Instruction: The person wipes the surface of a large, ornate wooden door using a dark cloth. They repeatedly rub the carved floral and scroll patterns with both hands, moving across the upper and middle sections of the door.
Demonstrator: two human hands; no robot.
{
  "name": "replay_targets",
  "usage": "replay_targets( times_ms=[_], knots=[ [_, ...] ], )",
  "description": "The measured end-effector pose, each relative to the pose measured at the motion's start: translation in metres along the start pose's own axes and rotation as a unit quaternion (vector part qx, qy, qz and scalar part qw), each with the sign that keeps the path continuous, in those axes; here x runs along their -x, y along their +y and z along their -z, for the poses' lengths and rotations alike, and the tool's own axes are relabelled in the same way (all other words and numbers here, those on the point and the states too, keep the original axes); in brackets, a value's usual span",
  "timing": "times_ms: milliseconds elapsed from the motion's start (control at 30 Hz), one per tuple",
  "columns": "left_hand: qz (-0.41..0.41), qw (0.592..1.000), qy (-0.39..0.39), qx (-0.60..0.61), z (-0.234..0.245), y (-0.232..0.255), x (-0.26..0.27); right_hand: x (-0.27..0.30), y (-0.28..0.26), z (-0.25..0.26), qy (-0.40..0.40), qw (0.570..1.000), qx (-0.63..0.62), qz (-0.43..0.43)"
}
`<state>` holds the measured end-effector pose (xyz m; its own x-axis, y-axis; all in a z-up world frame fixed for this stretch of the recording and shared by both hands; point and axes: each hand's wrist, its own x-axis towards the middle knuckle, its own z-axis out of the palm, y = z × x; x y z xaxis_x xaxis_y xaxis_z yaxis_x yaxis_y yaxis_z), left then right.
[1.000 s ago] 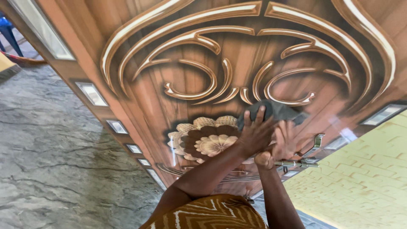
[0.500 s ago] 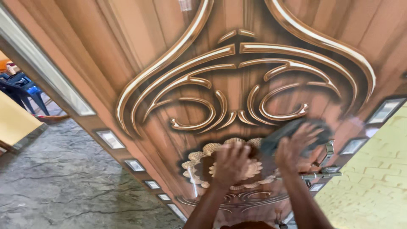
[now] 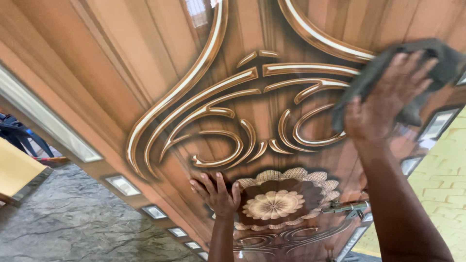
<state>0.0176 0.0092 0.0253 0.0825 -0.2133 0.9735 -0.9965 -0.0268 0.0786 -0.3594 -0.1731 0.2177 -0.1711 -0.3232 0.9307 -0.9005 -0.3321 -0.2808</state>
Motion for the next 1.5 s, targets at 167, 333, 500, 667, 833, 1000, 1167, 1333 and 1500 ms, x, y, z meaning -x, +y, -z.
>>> replay_targets(
  times_ms=[167, 333, 500, 667, 833, 1000, 1167, 1333, 1500],
  knots=[
    [0.000, 1.000, 0.012, -0.017, -0.007, -0.002, 0.004, -0.011, -0.101, 0.036, -0.109, 0.986, -0.057, 0.114],
    [-0.013, 1.000, 0.020, -0.019, -0.007, -0.004, 0.006, 0.003, -0.204, 0.047, -0.212, 0.948, -0.054, 0.232],
    [-0.008, 1.000, 0.009, -0.022, -0.015, -0.013, 0.020, 0.064, -0.277, 0.016, -0.268, 0.863, -0.114, 0.412],
    [0.041, 0.993, -0.105, -0.043, -0.032, -0.026, 0.046, 0.142, -0.301, -0.002, -0.193, 0.813, -0.122, 0.536],
    [0.005, 0.998, -0.033, -0.061, -0.028, -0.022, 0.043, 0.139, -0.292, -0.001, -0.090, 0.846, -0.116, 0.513],
    [-0.030, 0.999, 0.036, -0.025, -0.009, -0.009, 0.013, 0.080, -0.249, 0.010, -0.208, 0.861, -0.127, 0.445],
    [-0.020, 0.999, 0.025, -0.033, -0.005, -0.004, 0.006, 0.024, -0.182, 0.028, -0.206, 0.924, -0.114, 0.302],
    [-0.022, 0.999, 0.029, -0.028, -0.004, -0.001, 0.007, -0.010, -0.104, 0.043, -0.214, 0.963, -0.033, 0.157],
    [-0.027, 0.999, 0.032, -0.022, -0.003, 0.000, 0.005, -0.023, -0.034, 0.047, -0.062, 0.994, -0.052, 0.073]
  ],
)
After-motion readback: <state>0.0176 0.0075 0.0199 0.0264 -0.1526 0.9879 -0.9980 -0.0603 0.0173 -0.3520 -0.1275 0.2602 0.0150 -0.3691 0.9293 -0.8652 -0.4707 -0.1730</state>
